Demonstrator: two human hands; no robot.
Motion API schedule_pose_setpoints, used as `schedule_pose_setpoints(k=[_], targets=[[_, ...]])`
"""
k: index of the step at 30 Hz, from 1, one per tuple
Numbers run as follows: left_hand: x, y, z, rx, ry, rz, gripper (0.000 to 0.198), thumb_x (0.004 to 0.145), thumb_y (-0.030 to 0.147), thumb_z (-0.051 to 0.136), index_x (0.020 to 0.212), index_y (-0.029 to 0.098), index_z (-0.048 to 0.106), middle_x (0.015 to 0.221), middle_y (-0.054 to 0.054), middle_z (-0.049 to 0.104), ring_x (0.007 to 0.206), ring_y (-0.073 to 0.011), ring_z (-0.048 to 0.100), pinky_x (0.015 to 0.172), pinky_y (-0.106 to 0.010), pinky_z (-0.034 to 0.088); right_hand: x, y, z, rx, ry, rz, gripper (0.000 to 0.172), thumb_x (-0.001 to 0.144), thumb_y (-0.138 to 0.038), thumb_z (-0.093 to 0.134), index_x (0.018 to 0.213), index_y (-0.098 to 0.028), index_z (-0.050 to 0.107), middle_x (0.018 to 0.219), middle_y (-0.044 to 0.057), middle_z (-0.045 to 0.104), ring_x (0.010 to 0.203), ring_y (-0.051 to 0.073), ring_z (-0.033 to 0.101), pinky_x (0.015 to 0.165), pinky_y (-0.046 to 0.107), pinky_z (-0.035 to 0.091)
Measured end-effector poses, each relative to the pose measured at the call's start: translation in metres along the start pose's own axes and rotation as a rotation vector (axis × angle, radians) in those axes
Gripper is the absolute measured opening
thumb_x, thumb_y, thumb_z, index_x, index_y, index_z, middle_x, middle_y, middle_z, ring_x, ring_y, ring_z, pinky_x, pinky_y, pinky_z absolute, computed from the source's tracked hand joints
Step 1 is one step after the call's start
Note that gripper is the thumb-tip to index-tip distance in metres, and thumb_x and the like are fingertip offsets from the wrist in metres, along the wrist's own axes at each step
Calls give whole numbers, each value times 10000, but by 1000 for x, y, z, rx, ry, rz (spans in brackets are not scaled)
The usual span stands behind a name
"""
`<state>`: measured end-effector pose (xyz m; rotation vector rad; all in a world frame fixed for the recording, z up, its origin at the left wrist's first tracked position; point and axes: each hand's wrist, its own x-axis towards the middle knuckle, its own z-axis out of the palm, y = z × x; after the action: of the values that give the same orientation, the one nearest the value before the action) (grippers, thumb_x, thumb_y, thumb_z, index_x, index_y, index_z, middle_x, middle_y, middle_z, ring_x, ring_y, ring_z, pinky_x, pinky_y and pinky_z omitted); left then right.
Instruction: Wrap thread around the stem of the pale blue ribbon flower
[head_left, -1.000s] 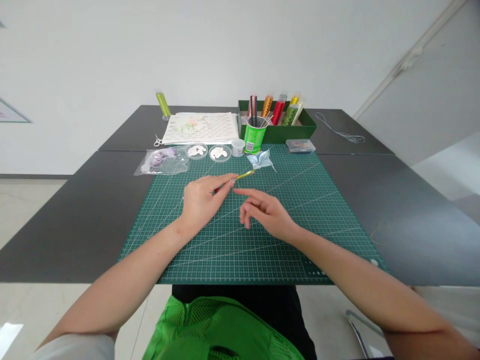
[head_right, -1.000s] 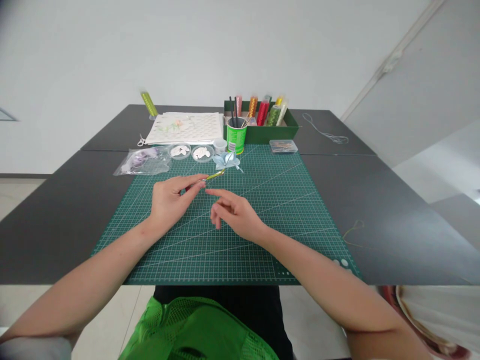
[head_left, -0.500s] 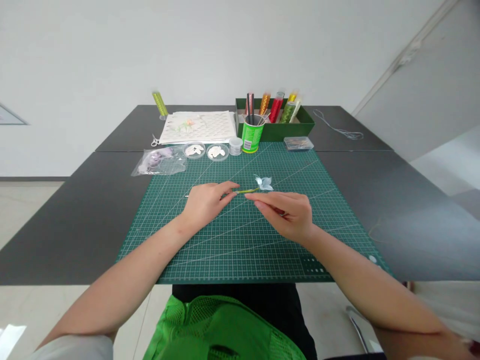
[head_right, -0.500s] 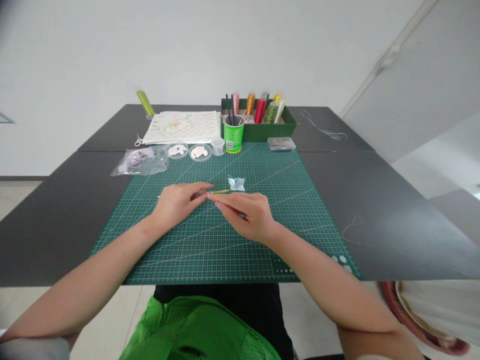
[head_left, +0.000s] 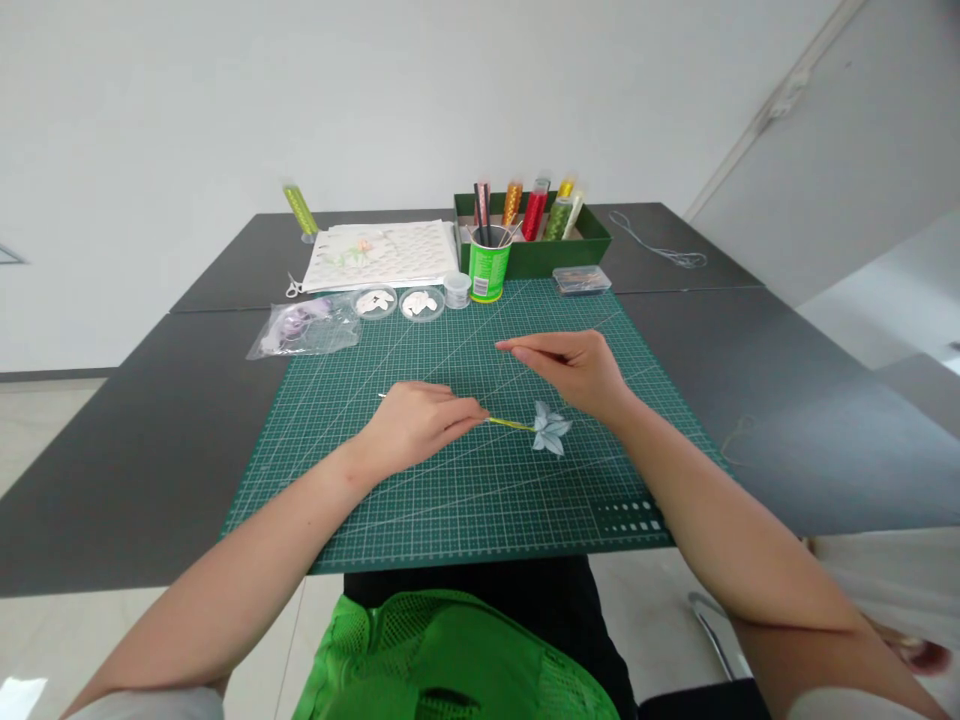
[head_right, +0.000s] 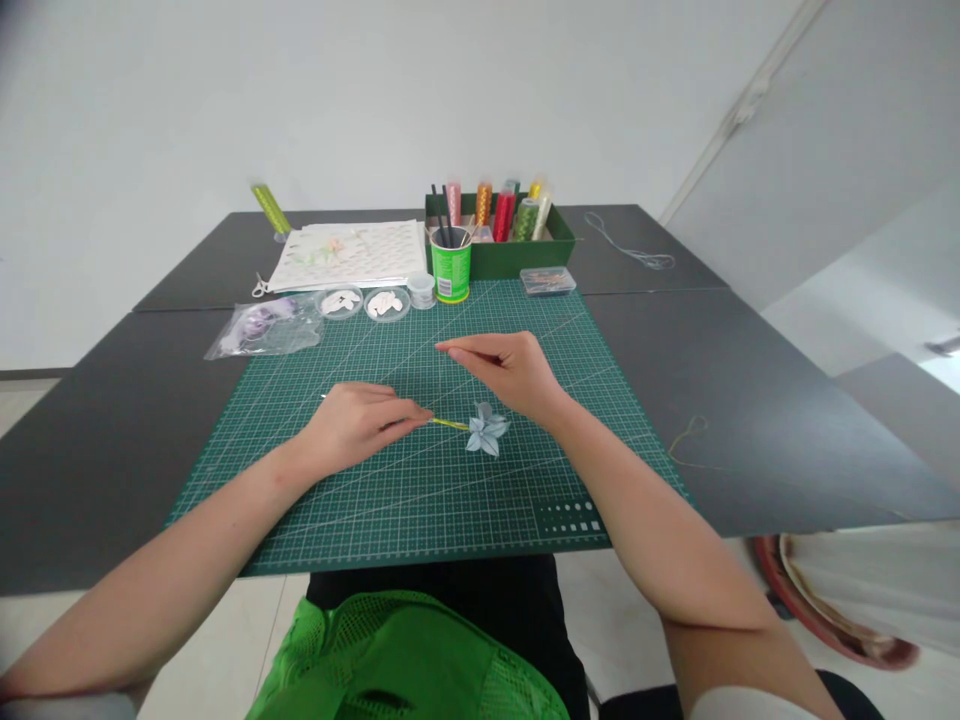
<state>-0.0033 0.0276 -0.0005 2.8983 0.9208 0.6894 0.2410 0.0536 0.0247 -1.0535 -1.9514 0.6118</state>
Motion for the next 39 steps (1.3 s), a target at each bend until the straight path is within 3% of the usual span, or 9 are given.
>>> schedule_pose_setpoints(k=[5, 11, 18, 22, 28, 34, 39], targets=[[0, 2, -3, -25, 13, 35, 270, 1050, 337, 487, 1022, 250, 741, 755, 23, 747, 673, -113, 684, 593, -219, 447, 4, 10, 3, 37, -37, 47, 246, 927, -353, 630, 1036, -230, 812, 1027, 44, 796, 898, 220, 746, 758, 335, 593], [0, 4, -4, -46, 112, 102, 238, 1039, 303, 518, 1036, 219, 740, 789, 17, 766, 669, -110, 684, 617, -223, 475, 6, 22, 10, 105, -94, 69, 237, 927, -340, 634, 1042, -227, 808, 1075, 47, 788, 1013, 222, 743, 906, 360, 590], [0, 5, -6, 1, 374, -87, 205, 1009, 328, 585, 992, 220, 758, 695, 13, 733, 583, -95, 639, 559, -218, 435, 6, 44, 23, 160, -168, 153, 318, 896, -438, 666, 999, -176, 814, 967, 86, 793, 900, 238, 738, 777, 352, 595], [-1, 3, -8, 50, 495, -232, 192, 993, 321, 612, 1015, 219, 773, 681, 3, 716, 592, -108, 627, 571, -229, 430, 2, 46, 31, 123, -214, 136, 302, 899, -443, 674, 1031, -207, 808, 870, 37, 784, 839, 203, 716, 755, 322, 576], [-1, 0, -7, 116, 514, -411, 245, 1005, 361, 580, 1083, 239, 779, 767, -17, 760, 633, -122, 655, 621, -232, 465, -5, 25, 33, 133, -393, 67, 324, 942, -445, 611, 1081, -220, 799, 833, 29, 782, 737, 164, 669, 640, 272, 520], [-2, -3, -5, 144, 522, -455, 249, 1004, 355, 581, 1138, 260, 767, 816, -16, 776, 655, -130, 670, 642, -237, 477, -9, 18, 34, 160, -460, 62, 345, 949, -450, 610, 1082, -194, 800, 708, 15, 738, 532, 108, 541, 474, 231, 377], [-1, -7, -8, 141, 560, -516, 259, 997, 366, 585, 1137, 248, 767, 836, -23, 782, 654, -139, 669, 644, -247, 479, -11, 20, 36, 205, -542, 61, 299, 927, -415, 634, 1036, -199, 811, 842, 51, 785, 634, 136, 637, 532, 233, 447]])
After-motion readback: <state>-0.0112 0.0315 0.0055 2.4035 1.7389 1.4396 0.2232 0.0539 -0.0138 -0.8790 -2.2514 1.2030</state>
